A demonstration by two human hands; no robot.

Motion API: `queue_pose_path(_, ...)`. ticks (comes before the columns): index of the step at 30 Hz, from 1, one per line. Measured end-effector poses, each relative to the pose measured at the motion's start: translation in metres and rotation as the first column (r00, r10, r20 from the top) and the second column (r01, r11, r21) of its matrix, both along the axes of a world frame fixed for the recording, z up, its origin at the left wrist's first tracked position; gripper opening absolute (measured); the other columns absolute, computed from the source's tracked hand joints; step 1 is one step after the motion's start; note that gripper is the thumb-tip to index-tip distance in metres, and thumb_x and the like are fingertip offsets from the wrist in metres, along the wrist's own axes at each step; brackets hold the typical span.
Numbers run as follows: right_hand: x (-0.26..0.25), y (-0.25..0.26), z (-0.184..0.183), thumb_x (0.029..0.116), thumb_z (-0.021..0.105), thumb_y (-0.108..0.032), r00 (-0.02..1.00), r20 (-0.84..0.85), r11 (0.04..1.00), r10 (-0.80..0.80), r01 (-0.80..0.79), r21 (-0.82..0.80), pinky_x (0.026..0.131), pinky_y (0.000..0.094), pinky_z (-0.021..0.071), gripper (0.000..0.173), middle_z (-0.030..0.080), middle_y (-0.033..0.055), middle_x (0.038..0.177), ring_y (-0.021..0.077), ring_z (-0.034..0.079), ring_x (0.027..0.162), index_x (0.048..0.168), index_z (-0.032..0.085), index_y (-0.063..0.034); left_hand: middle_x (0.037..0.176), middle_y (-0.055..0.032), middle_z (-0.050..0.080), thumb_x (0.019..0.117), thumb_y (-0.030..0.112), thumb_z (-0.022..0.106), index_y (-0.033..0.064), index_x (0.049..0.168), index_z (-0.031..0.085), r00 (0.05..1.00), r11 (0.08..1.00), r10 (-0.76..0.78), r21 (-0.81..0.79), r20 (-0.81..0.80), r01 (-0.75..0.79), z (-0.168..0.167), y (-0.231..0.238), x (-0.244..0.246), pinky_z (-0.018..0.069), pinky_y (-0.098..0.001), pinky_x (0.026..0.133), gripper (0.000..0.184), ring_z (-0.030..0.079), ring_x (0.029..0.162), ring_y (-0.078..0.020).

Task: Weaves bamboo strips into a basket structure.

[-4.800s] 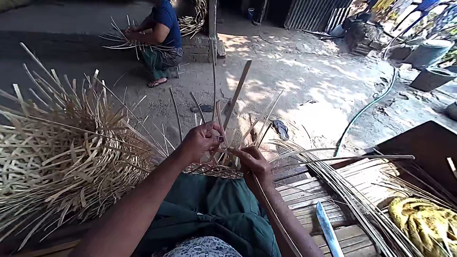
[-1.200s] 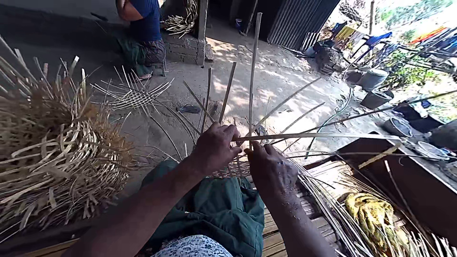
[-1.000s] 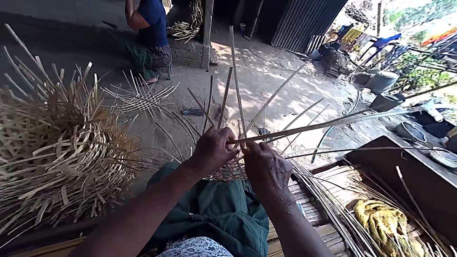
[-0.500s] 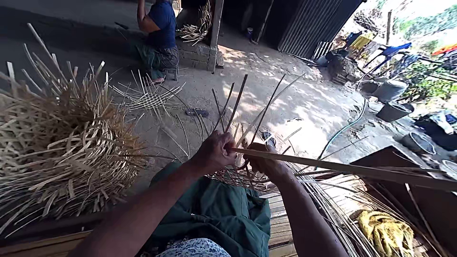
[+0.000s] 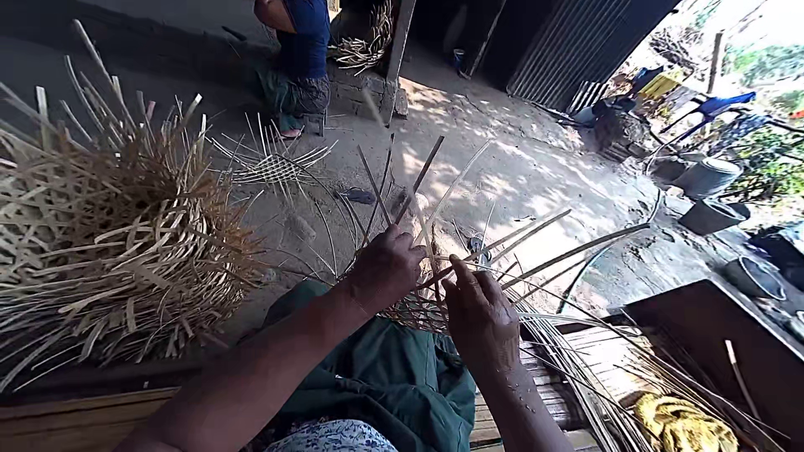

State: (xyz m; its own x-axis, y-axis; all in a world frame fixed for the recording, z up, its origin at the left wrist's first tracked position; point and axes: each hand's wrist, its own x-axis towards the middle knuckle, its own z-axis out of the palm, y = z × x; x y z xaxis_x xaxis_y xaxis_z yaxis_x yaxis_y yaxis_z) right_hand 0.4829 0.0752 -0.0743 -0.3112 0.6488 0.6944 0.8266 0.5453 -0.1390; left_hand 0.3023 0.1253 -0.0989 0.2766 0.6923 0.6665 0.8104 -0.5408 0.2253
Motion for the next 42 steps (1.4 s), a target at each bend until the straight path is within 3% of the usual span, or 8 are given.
queue_pose_path(5,0.001,-0.002,0.013,0.0983,0.061,-0.021,0.980,0.163,0.978,-0.109,0.135,-0.157,0.059,0.0480,0.0576,0.032,0.070,0.0172,0.091,0.0340,0.071,0.075,0.123,0.074,-0.0053,0.086,-0.0098,0.070,0.0870,0.008,0.067,0.0103,0.100,0.081,0.987,0.989,-0.092,-0.106,0.129,0.106,0.012,-0.012,0.000,0.0576,-0.0421,0.071,0.019,0.066,0.086,-0.0284)
queue_pose_path(9,0.014,0.005,0.017,0.0992,0.059,-0.026,0.987,0.155,0.959,0.049,-0.004,-0.284,0.055,0.0484,0.0557,0.025,0.072,0.0106,0.088,0.0286,0.070,0.068,0.112,0.075,-0.0113,0.082,-0.0030,0.068,0.0987,0.015,0.067,0.0148,0.139,0.062,0.848,0.768,-0.040,-0.527,0.529,0.365,0.040,-0.010,-0.018,0.0552,-0.0346,0.071,0.041,0.062,0.070,-0.0125)
queue_pose_path(14,0.008,0.003,0.015,0.1011,0.057,-0.036,0.998,0.049,0.950,0.040,-0.023,-0.311,0.048,0.0472,0.0496,0.031,0.066,0.0058,0.067,0.0244,0.066,0.057,0.091,0.072,-0.0105,0.077,-0.0009,0.068,0.0976,0.008,0.068,0.0052,0.112,0.068,0.654,0.619,-0.030,-0.500,0.756,0.606,0.038,-0.013,-0.022,0.0566,-0.0252,0.072,0.014,0.065,0.069,-0.0058)
queue_pose_path(19,0.017,0.011,0.035,0.1010,0.060,-0.042,0.999,0.014,0.793,-0.033,0.034,-0.608,0.064,0.0530,0.0490,0.036,0.067,0.0075,0.072,0.0261,0.066,0.069,0.093,0.073,-0.0088,0.096,-0.0033,0.075,0.0952,0.000,0.067,0.0008,0.104,0.069,0.455,0.656,-0.179,-0.238,0.872,0.716,0.015,-0.018,-0.021,0.0605,-0.0280,0.084,0.009,0.072,0.088,-0.0089)
queue_pose_path(24,0.023,0.013,0.039,0.0962,0.065,-0.051,0.999,0.040,0.721,-0.008,0.034,-0.692,0.064,0.0514,0.0483,0.043,0.064,0.0049,0.070,0.0229,0.063,0.068,0.087,0.071,-0.0097,0.092,-0.0022,0.071,0.0933,0.016,0.074,0.0039,0.134,0.063,0.748,0.913,-0.310,-0.037,0.587,0.407,0.016,-0.022,-0.012,0.0558,-0.0209,0.064,0.044,0.064,0.071,-0.0052)
queue_pose_path(30,0.024,0.003,0.013,0.0948,0.070,-0.027,0.975,-0.219,0.950,-0.032,-0.039,-0.310,0.065,0.0301,0.0583,0.021,0.071,0.0040,0.082,0.0109,0.067,0.068,0.097,0.076,-0.0071,0.095,-0.0076,0.074,0.0971,0.025,0.066,0.0225,0.136,0.068,0.913,0.929,-0.357,0.024,-0.200,0.369,0.028,-0.008,-0.007,0.0553,-0.0419,0.063,0.039,0.068,0.083,-0.0286)
queue_pose_path(37,0.025,-0.005,-0.027,0.0981,0.063,-0.008,0.773,-0.627,0.866,-0.098,-0.244,-0.436,0.061,0.0302,0.0635,0.042,0.075,0.0099,0.099,0.0124,0.073,0.068,0.136,0.053,0.0069,0.103,-0.0133,0.071,0.0842,0.013,0.081,0.0099,0.125,0.074,0.968,0.947,-0.251,-0.209,-0.016,0.242,0.039,0.002,-0.029,0.0561,-0.0479,0.085,0.042,0.066,0.098,-0.0318)
queue_pose_path(42,0.027,0.007,-0.014,0.0972,0.065,-0.009,0.714,-0.660,0.696,-0.235,-0.351,-0.627,0.052,0.0286,0.0596,0.031,0.073,0.0078,0.084,0.0125,0.069,0.059,0.125,0.062,0.0043,0.091,-0.0048,0.072,0.0805,0.013,0.083,0.0093,0.104,0.073,0.957,0.943,-0.276,-0.168,0.088,0.287,0.034,-0.011,-0.022,0.0557,-0.0420,0.080,0.026,0.066,0.086,-0.0224)
